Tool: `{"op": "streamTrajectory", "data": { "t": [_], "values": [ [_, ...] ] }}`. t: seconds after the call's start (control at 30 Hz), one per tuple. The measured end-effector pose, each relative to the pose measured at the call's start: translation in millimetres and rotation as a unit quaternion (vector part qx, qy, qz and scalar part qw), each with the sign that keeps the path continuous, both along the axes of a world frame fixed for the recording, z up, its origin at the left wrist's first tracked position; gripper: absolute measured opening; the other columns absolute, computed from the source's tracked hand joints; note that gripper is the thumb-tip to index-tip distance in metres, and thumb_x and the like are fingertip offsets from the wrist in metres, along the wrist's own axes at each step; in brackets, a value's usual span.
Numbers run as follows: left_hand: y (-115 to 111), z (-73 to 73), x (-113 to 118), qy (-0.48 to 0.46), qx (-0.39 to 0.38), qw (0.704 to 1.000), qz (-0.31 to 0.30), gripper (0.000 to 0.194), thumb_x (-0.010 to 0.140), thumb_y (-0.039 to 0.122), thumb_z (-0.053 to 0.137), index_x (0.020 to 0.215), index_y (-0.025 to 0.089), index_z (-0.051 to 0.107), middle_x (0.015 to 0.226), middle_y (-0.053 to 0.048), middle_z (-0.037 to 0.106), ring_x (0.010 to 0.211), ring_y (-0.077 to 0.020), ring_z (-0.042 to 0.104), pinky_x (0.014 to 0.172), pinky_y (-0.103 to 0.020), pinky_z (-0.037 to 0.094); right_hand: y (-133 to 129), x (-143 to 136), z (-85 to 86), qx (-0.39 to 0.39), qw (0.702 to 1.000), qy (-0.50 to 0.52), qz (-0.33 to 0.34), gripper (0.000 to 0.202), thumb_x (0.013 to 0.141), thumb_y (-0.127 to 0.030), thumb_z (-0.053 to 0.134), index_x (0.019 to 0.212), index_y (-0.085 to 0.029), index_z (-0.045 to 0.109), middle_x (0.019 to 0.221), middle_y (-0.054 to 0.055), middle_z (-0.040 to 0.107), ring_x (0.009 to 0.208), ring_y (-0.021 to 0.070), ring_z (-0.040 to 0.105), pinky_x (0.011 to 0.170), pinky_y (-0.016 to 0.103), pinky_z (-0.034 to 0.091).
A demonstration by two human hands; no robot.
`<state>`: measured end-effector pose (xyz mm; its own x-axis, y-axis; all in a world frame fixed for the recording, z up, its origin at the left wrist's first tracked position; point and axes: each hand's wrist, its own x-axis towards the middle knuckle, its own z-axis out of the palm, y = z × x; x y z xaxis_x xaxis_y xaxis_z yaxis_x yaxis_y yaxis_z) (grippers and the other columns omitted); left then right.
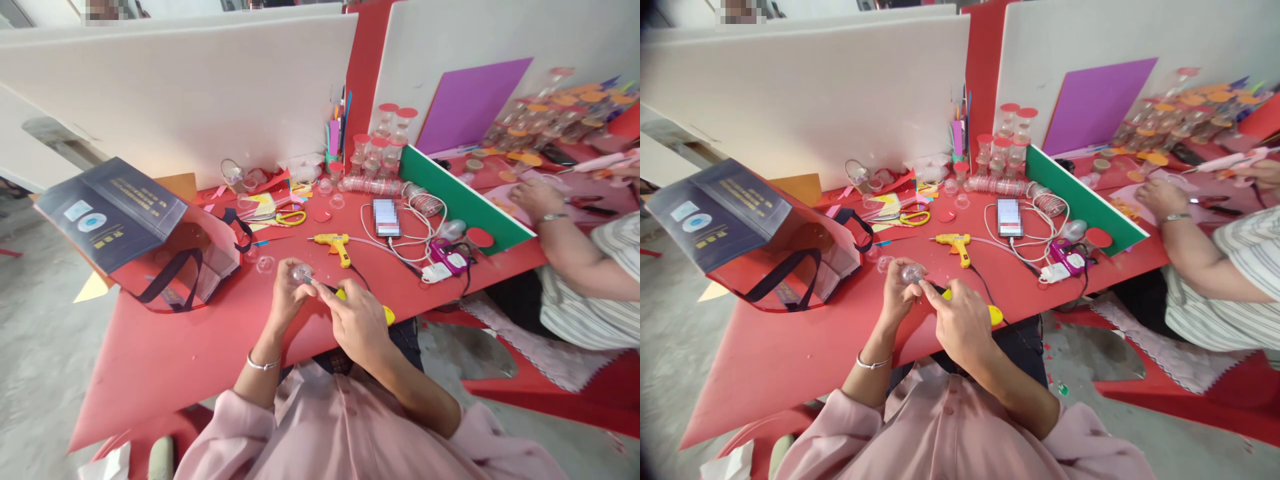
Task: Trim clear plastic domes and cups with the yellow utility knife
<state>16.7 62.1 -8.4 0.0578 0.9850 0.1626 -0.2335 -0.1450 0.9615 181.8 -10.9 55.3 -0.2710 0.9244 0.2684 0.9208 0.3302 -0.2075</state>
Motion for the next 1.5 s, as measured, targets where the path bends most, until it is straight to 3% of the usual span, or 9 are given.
{"op": "streamTrajectory", "data": {
  "t": [0.3,0.5,0.63,0.87,1.5],
  "values": [
    [-0.3,-2.5,-0.5,0.001,0.014,1.0,-0.001,0.076,0.058,0.069,0.084,0.109,0.023,0.05,0.095,-0.002,0.066,0.056,-0.0067,0.053,0.047,-0.018,0.044,-3.1,-3.5,3.3,-0.011,1.0,0.004,-0.01,0.057,0.099,-0.017,0.047,0.151,-0.04,0.049,0.098,0.007,0.058,0.087,0.0198,0.055,0.074,0.03,0.04],
    [-1.4,1.0,-2.4,-0.021,0.018,0.995,-0.096,0.062,0.081,0.06,0.075,0.122,0.028,0.04,0.113,-0.004,0.064,0.046,-0.0025,0.05,0.041,-0.018,0.044,-0.1,1.2,1.7,-0.012,0.999,0.022,-0.022,0.056,0.099,-0.018,0.046,0.149,-0.042,0.05,0.1,0.007,0.059,0.085,0.0187,0.056,0.073,0.03,0.039],
    [-1.8,1.9,-2.1,-0.03,0.014,0.992,-0.12,0.055,0.088,0.053,0.071,0.127,0.031,0.039,0.117,-0.004,0.06,0.051,-0.003,0.055,0.044,-0.018,0.048,1.0,4.3,0.4,-0.01,0.999,0.025,-0.023,0.056,0.099,-0.017,0.047,0.149,-0.042,0.051,0.1,0.006,0.059,0.084,0.0183,0.055,0.073,0.029,0.039],
    [-0.7,0.4,1.3,-0.04,0.011,0.993,-0.108,0.052,0.088,0.049,0.072,0.126,0.029,0.042,0.116,-0.004,0.059,0.05,-0.0041,0.056,0.041,-0.019,0.049,0.9,3.3,-2.4,-0.014,0.999,0.021,-0.027,0.059,0.098,-0.017,0.047,0.151,-0.043,0.047,0.103,0.007,0.059,0.087,0.0192,0.056,0.075,0.03,0.039],
    [-2.4,-5.8,6.8,-0.006,0.034,0.999,-0.019,0.056,0.084,0.062,0.07,0.119,0.025,0.047,0.099,-0.002,0.064,0.047,-0.0053,0.051,0.043,-0.02,0.044,1.5,-2.8,0.0,-0.006,1.0,0.01,-0.028,0.059,0.097,-0.015,0.049,0.15,-0.04,0.049,0.106,0.009,0.059,0.09,0.0207,0.055,0.076,0.031,0.041]
  ]
}}
